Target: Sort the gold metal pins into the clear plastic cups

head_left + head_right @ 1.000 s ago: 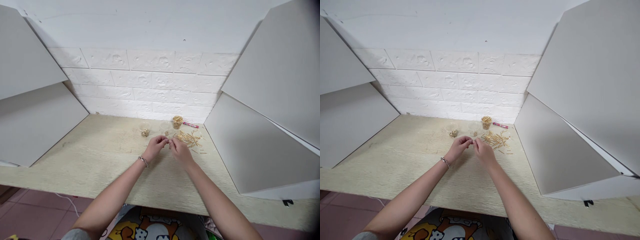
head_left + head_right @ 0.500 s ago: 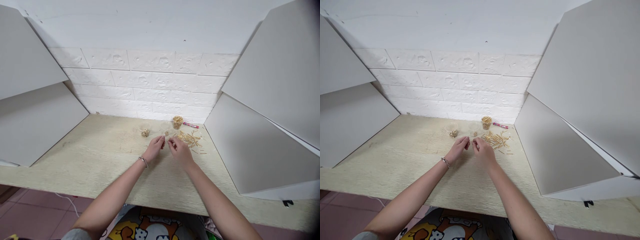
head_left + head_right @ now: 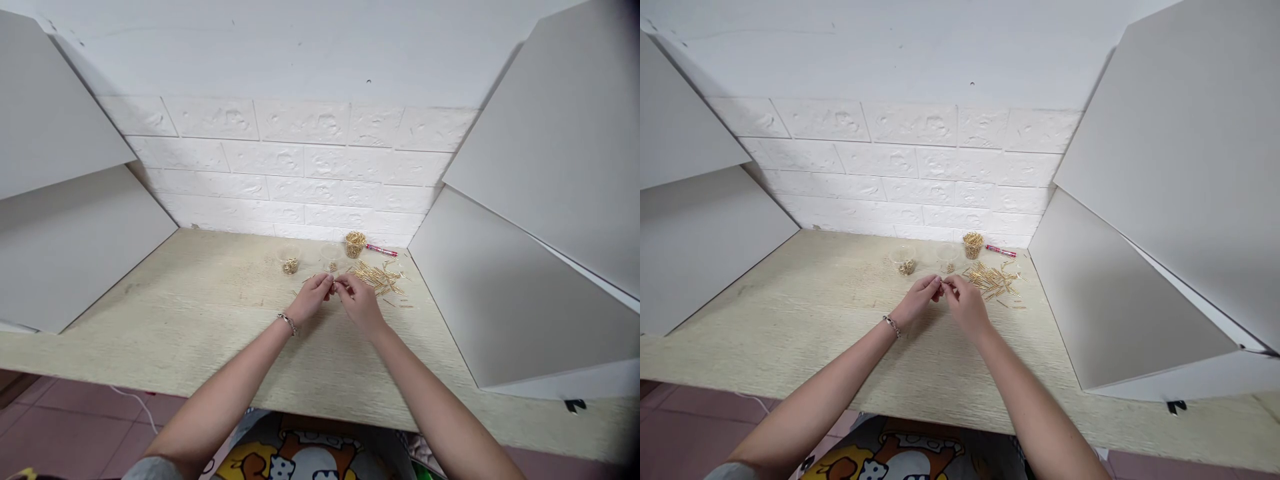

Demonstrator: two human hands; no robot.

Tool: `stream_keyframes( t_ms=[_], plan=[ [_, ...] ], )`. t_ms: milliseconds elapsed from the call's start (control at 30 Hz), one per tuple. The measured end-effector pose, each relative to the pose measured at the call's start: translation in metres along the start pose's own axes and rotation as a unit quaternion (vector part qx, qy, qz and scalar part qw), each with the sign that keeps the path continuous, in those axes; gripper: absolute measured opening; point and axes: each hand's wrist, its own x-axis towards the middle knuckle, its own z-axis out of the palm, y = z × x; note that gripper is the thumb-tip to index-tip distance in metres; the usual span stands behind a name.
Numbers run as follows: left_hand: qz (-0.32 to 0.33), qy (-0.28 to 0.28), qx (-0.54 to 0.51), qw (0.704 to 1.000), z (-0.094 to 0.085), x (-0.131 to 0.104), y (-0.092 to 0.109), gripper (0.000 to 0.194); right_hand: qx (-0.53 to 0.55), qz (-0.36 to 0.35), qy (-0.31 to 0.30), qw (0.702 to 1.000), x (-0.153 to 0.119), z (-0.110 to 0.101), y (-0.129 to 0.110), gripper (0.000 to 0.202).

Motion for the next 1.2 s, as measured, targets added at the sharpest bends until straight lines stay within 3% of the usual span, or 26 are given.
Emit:
stream_keyframes(
  t_ms=[300,400,500,633,833,1000,1200],
  plan=[
    [0.009,-0.006,0.099,0.995,-0.003,0.001,-0.001,0.046,0.018,0.037,-0.004,0.999,0.001,0.005,0.002,0.014],
    [-0.017,0.076,0.205,0.976,-0.021,0.003,0.006,0.05,-0.015,0.054,0.004,0.998,0.001,0.005,0.005,0.014],
    [-0.029,0.14,0.327,0.934,-0.046,0.005,0.01,0.042,-0.053,0.058,0.003,0.997,0.002,0.004,0.008,0.013],
    [-0.094,0.073,0.4,0.909,-0.069,0.004,0.01,0.025,-0.105,0.049,-0.026,0.993,0.002,0.002,0.009,0.012],
    [-0.14,-0.027,0.435,0.889,-0.071,-0.002,0.011,0.027,-0.16,0.044,-0.059,0.984,0.0,0.003,0.01,0.012],
    [-0.157,-0.033,0.456,0.875,-0.073,-0.003,0.01,0.028,-0.184,0.037,-0.064,0.98,0.001,0.005,0.013,0.013],
    [-0.126,-0.042,0.467,0.874,-0.074,-0.001,0.001,0.014,-0.207,0.039,-0.048,0.976,0.002,0.005,0.014,0.015]
  ],
)
